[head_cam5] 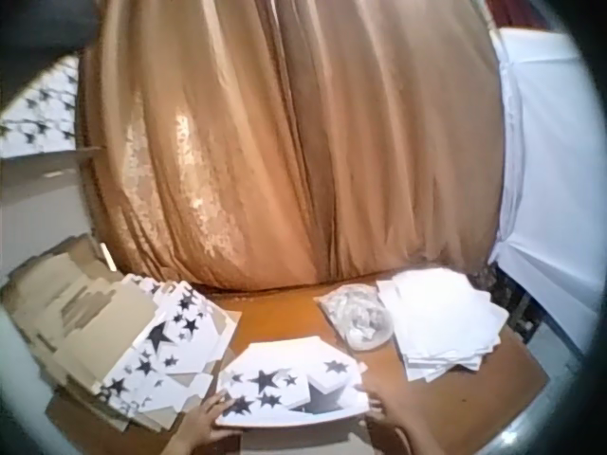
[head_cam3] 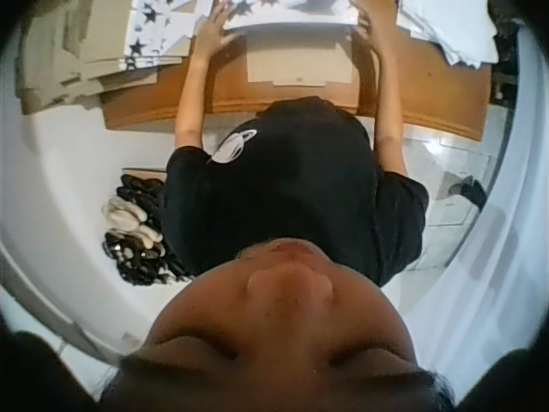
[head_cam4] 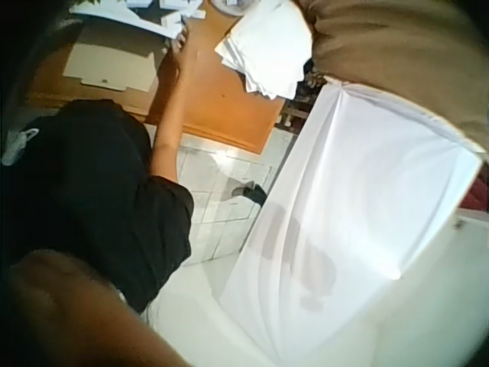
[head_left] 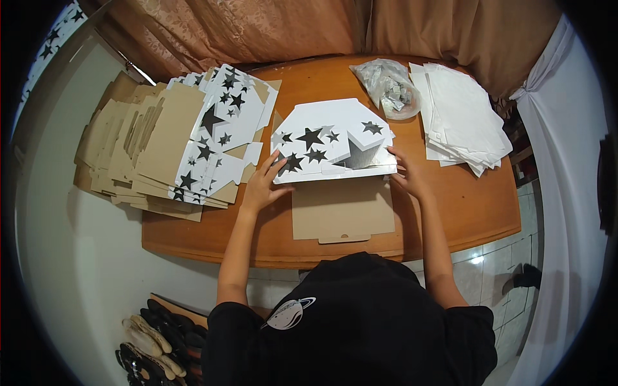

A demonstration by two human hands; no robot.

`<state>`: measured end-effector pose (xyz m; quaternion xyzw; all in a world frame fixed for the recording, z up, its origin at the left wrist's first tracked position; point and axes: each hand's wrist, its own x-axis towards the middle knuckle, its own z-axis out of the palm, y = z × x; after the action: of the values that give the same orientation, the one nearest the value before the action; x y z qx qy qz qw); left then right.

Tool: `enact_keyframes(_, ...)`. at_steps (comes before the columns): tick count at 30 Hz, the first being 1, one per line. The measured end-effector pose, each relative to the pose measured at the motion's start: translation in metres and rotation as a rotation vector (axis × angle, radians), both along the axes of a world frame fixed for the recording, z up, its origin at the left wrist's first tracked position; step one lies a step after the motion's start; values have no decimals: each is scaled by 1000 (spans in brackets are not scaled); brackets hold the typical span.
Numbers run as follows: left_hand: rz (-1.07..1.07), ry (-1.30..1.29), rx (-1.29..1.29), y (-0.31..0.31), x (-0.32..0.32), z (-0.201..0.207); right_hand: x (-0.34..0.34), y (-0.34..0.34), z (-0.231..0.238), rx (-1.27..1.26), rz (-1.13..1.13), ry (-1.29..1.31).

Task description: Assemble flat cardboard into shoe boxes and place protective tissue paper inside.

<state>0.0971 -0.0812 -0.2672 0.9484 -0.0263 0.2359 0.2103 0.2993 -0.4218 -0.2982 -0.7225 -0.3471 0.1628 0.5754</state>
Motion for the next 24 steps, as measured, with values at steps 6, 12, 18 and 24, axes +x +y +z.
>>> enact_keyframes(6, -104, -13, -120, 1, -1, -3, -8, -9, 31, -72, 80, 110)
enact_keyframes(12, -36, -3, -63, -6, 6, -4, 1, -11, 9, 23, -11, 101)
enact_keyframes(18, 51, -86, 25, -5, 13, -13, 3, -2, 2, 8, -66, -23)
enact_keyframes(24, 147, -105, -90, 2, 40, -23, 18, 17, -1, 219, -114, 147)
